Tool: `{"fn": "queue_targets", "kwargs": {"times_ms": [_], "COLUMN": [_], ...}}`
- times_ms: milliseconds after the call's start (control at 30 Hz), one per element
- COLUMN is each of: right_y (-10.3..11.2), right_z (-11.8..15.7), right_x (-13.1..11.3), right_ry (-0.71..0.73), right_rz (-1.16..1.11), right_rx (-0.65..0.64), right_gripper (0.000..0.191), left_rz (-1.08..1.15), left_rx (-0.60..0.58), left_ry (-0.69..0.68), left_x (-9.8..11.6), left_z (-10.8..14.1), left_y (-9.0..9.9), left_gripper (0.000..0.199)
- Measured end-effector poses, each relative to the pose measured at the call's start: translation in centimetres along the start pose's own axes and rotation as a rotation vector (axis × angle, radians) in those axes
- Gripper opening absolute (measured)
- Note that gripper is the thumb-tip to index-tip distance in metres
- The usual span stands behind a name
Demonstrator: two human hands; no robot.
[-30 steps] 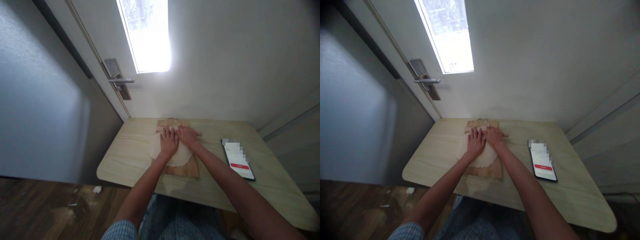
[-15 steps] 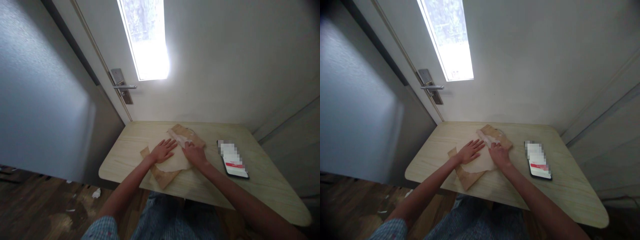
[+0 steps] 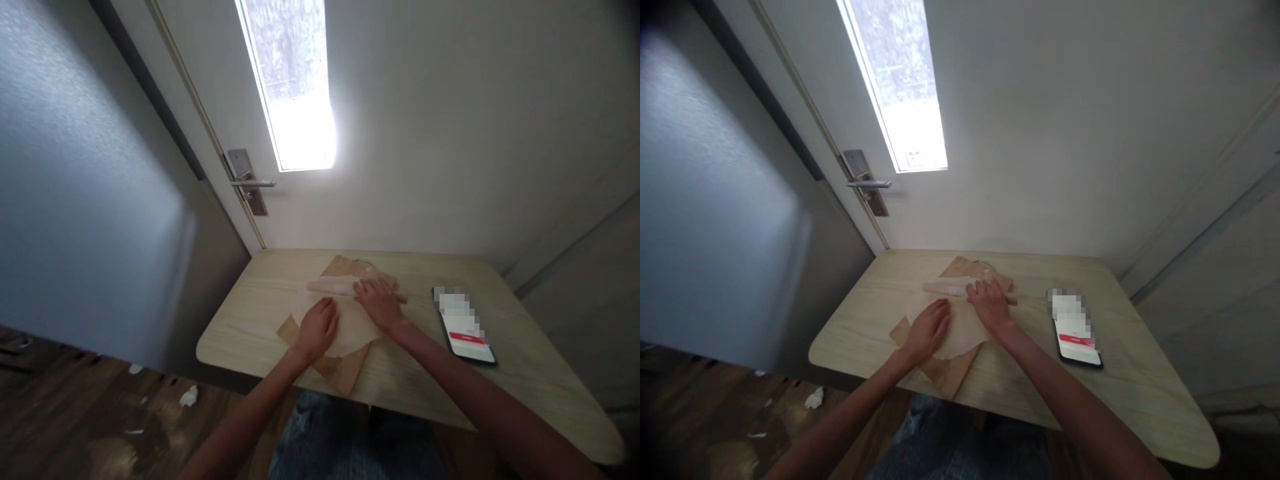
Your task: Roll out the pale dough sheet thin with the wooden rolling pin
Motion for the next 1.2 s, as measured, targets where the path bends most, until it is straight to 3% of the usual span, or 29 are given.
{"fn": "queue_targets", "kwargs": {"times_ms": [100,167,300,367,467,700,1200], "right_y": [0.1,-0.2,-1.4,-2.0,-2.7,-3.1,-5.6], "right_z": [-1.5,-2.2,-2.5,-2.6,-2.8,-3.5,-8.1], "right_x": [-1.0,-1.7,-2.5,-2.3,-2.0,-2.2,0.1], "right_ry": [0.071,0.108,0.186,0.116,-0.050,-0.166,-0.156], "right_rz": [-0.053,-0.104,-0.216,-0.252,-0.247,-0.218,-0.293], "right_rx": [0.046,0.029,-0.069,-0.105,-0.110,-0.064,-0.255], "right_gripper": [0.023,0.023,0.032,0.040,0.044,0.042,0.047], "left_rz": [0.092,0.057,-0.102,-0.199,-0.288,-0.313,-0.250], "left_rx": [0.211,0.272,0.146,0.070,0.080,0.083,-0.074], "left_ry": [0.052,0.071,0.154,0.182,0.212,0.259,0.370], "left_x": [-0.1,-0.3,-1.5,-2.2,-2.7,-3.0,-4.9], "left_z": [-1.5,-2.8,-5.0,-5.5,-5.8,-6.7,-11.2], "left_y": [2.8,3.7,2.1,0.6,-0.7,-1.1,-1.5], "left_gripper": [0.024,0.021,0.029,0.033,0.038,0.042,0.046]}}
Point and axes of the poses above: each hand's wrist, its own z-axis away from the middle knuckle, its own y-axis out of the back of the hand, x = y × z, the point moved 5 cm from there along -z, towards the middle knuckle, and after that the axes turned 5 degrees about z, right-handed, at the moved point
